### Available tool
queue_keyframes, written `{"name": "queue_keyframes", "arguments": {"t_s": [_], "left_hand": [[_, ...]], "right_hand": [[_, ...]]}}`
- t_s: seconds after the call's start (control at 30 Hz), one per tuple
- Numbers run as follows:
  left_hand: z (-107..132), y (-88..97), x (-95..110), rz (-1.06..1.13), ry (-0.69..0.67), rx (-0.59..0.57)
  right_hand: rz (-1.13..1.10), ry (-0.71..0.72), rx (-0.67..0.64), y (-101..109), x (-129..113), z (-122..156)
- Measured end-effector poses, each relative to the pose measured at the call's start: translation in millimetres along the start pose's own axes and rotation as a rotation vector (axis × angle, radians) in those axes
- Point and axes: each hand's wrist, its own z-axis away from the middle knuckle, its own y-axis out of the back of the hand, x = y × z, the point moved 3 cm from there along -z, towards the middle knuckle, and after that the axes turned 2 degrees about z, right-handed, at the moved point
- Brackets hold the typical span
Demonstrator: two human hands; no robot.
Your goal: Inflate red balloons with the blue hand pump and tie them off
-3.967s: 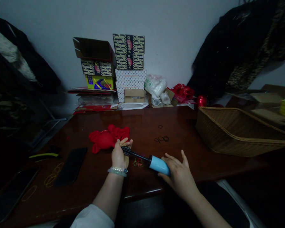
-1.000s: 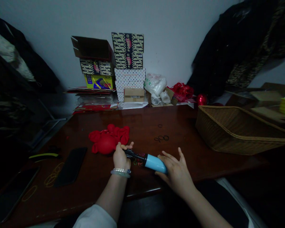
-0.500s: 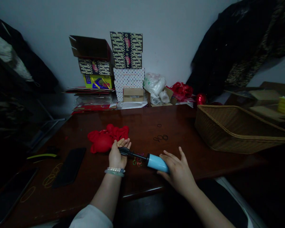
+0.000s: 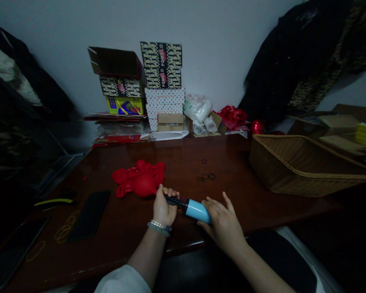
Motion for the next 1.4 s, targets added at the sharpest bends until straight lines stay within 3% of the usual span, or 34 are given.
{"name": "queue_keyframes", "arguments": {"t_s": [0.13,0.27,0.67,0.8,1.17,1.4], "left_hand": [[2,-1.1,-6,0.059,0.042,-0.046],[-1,-2.8,0,0.074,0.027,-0.053],[-19,-3.3,50,0.1,-0.055,0.005],[-22,-1.4,58,0.107,-0.065,0.01],[-13,-0.7,38,0.154,-0.055,-0.067],[-1,-0.6,6,0.159,0.02,-0.091]], "right_hand": [[-0.001,-0.009,0.007,-3,-2,1],[0.005,-0.019,-0.011,-3,-2,-1],[0.011,0.006,-0.045,10,8,-2],[0.029,0.025,-0.032,13,11,-2],[0.034,0.037,0.016,9,15,2],[0.015,0.034,0.033,2,4,0]]}}
